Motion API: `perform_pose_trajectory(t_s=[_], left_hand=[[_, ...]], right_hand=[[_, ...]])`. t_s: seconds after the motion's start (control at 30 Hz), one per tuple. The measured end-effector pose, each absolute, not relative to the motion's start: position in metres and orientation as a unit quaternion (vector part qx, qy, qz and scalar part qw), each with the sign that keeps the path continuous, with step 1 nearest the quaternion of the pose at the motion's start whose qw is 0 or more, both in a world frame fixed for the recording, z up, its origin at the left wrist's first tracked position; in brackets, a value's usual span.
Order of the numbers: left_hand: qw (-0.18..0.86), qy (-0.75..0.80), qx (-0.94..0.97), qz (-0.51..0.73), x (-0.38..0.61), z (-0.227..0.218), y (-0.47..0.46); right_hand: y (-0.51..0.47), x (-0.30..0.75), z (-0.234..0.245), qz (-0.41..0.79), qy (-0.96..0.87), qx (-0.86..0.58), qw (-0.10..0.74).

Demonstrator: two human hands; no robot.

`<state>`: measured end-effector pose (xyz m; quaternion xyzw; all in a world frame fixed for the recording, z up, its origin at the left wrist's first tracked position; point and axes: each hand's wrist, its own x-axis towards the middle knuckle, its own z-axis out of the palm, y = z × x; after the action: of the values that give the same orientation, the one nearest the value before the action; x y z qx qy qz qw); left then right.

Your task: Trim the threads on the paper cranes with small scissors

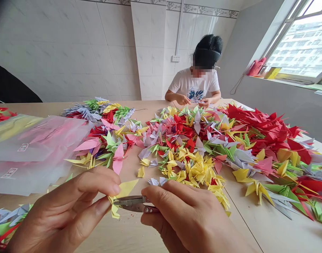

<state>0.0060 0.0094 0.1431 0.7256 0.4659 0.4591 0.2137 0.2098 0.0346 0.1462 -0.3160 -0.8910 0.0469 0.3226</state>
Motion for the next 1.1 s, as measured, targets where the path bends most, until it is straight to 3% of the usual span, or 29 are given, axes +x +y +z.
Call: perform_pose_trajectory(t_s=[1.1], left_hand=[[0.221,0.448,0.733,0.461,0.0035,0.1408,0.0099]], right_hand=[[0.036,0.2168,0.1452,0.018,-0.89,-0.318,0.325]])
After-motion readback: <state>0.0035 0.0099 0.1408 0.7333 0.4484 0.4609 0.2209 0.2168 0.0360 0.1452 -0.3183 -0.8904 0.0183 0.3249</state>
